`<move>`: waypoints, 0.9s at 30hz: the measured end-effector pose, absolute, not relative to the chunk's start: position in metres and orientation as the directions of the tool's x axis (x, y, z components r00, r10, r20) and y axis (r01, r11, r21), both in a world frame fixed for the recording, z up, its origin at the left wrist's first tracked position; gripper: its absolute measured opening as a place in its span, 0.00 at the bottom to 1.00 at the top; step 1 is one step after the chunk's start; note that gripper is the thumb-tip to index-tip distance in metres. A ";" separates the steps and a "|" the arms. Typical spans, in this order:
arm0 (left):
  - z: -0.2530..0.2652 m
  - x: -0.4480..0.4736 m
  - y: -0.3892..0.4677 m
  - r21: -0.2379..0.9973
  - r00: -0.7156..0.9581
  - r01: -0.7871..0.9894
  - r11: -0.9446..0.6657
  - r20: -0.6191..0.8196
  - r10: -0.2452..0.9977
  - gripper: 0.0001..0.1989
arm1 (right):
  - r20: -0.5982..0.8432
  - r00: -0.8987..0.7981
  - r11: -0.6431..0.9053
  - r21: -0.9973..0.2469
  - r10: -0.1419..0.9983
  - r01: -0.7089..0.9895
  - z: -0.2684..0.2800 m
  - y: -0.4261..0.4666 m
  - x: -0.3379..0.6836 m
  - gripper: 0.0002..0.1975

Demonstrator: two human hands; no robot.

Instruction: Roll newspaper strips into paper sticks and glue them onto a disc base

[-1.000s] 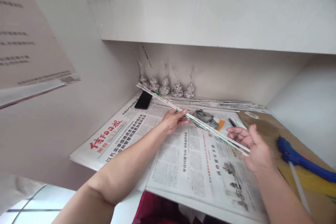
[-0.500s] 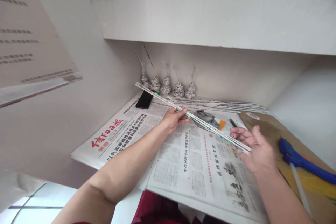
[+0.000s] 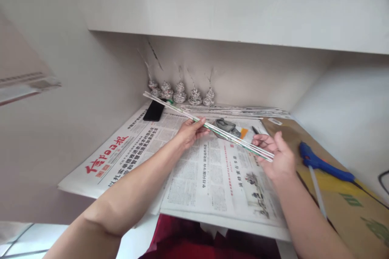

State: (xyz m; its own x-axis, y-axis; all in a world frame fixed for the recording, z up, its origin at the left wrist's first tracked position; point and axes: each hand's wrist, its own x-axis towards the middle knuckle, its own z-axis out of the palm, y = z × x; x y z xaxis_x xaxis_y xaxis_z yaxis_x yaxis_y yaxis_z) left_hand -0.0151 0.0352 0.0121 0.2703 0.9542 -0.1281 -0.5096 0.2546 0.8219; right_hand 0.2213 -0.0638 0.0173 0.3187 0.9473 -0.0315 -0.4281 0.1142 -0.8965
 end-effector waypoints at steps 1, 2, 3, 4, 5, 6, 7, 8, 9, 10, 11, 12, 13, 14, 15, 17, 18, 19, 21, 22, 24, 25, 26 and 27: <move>0.012 -0.015 0.035 0.825 0.266 -0.505 0.253 -0.130 0.955 0.08 | -0.028 0.314 0.115 -0.897 0.949 -0.426 0.017 -0.064 0.221 0.25; 0.011 -0.015 0.035 0.828 0.264 -0.502 0.251 -0.130 0.956 0.09 | -0.024 0.311 0.117 -0.897 0.950 -0.426 0.018 -0.064 0.220 0.25; 0.011 -0.016 0.036 0.829 0.261 -0.501 0.248 -0.129 0.957 0.09 | -0.022 0.308 0.118 -0.895 0.951 -0.429 0.018 -0.065 0.220 0.25; 0.011 -0.016 0.036 0.830 0.260 -0.501 0.246 -0.127 0.957 0.09 | -0.022 0.305 0.119 -0.892 0.952 -0.436 0.018 -0.065 0.220 0.25; 0.011 -0.017 0.037 0.830 0.259 -0.501 0.245 -0.126 0.958 0.09 | -0.022 0.304 0.122 -0.887 0.953 -0.445 0.019 -0.065 0.221 0.25; 0.011 -0.018 0.037 0.830 0.255 -0.502 0.242 -0.126 0.959 0.09 | -0.021 0.306 0.127 -0.881 0.952 -0.456 0.019 -0.065 0.221 0.25; 0.011 -0.018 0.037 0.830 0.248 -0.504 0.240 -0.127 0.960 0.08 | -0.019 0.312 0.136 -0.874 0.950 -0.467 0.020 -0.065 0.222 0.25; 0.011 -0.018 0.037 0.830 0.244 -0.504 0.238 -0.127 0.961 0.08 | -0.019 0.320 0.144 -0.867 0.947 -0.477 0.021 -0.065 0.223 0.25; 0.011 -0.018 0.037 0.830 0.242 -0.505 0.236 -0.127 0.962 0.08 | -0.018 0.328 0.153 -0.860 0.945 -0.487 0.021 -0.065 0.223 0.25; 0.011 -0.017 0.036 0.831 0.244 -0.503 0.237 -0.126 0.961 0.08 | -0.017 0.333 0.160 -0.853 0.943 -0.497 0.021 -0.065 0.223 0.25; 0.011 -0.016 0.036 0.832 0.251 -0.499 0.240 -0.126 0.960 0.08 | -0.016 0.334 0.165 -0.846 0.943 -0.507 0.021 -0.065 0.223 0.25; 0.010 -0.015 0.036 0.834 0.260 -0.495 0.244 -0.125 0.957 0.07 | -0.014 0.334 0.170 -0.841 0.943 -0.514 0.021 -0.065 0.223 0.25; 0.009 -0.014 0.035 0.835 0.268 -0.491 0.247 -0.125 0.955 0.08 | -0.011 0.333 0.173 -0.838 0.943 -0.518 0.021 -0.065 0.222 0.25; 0.009 -0.014 0.034 0.836 0.271 -0.489 0.250 -0.127 0.954 0.08 | -0.010 0.333 0.174 -0.837 0.943 -0.519 0.020 -0.064 0.222 0.25; 0.008 -0.013 0.034 0.836 0.271 -0.488 0.251 -0.128 0.954 0.08 | -0.010 0.334 0.175 -0.837 0.942 -0.518 0.020 -0.064 0.221 0.25; 0.007 -0.012 0.034 0.836 0.265 -0.489 0.249 -0.129 0.955 0.09 | -0.009 0.332 0.171 -0.843 0.943 -0.509 0.020 -0.064 0.220 0.24; 0.007 -0.012 0.034 0.836 0.262 -0.490 0.247 -0.129 0.956 0.09 | -0.007 0.325 0.167 -0.848 0.946 -0.503 0.020 -0.064 0.219 0.24; 0.007 -0.013 0.034 0.836 0.259 -0.490 0.246 -0.129 0.957 0.09 | -0.005 0.315 0.161 -0.852 0.949 -0.498 0.020 -0.064 0.219 0.24; 0.008 -0.014 0.035 0.836 0.251 -0.492 0.243 -0.131 0.959 0.09 | 0.001 0.293 0.150 -0.860 0.956 -0.488 0.020 -0.065 0.219 0.25; 0.008 -0.014 0.035 0.836 0.248 -0.492 0.243 -0.133 0.959 0.08 | 0.001 0.284 0.145 -0.861 0.959 -0.487 0.021 -0.065 0.219 0.25; 0.010 -0.016 0.036 0.835 0.244 -0.495 0.241 -0.133 0.961 0.08 | 0.000 0.285 0.147 -0.856 0.959 -0.495 0.022 -0.066 0.220 0.26; 0.011 -0.017 0.037 0.834 0.241 -0.497 0.239 -0.132 0.961 0.08 | -0.001 0.290 0.151 -0.851 0.957 -0.502 0.022 -0.066 0.221 0.26; 0.012 -0.017 0.037 0.834 0.236 -0.498 0.236 -0.131 0.963 0.07 | -0.004 0.297 0.155 -0.846 0.955 -0.510 0.022 -0.067 0.222 0.26; 0.013 -0.018 0.037 0.834 0.230 -0.500 0.232 -0.130 0.964 0.07 | -0.008 0.304 0.158 -0.841 0.953 -0.517 0.023 -0.067 0.223 0.26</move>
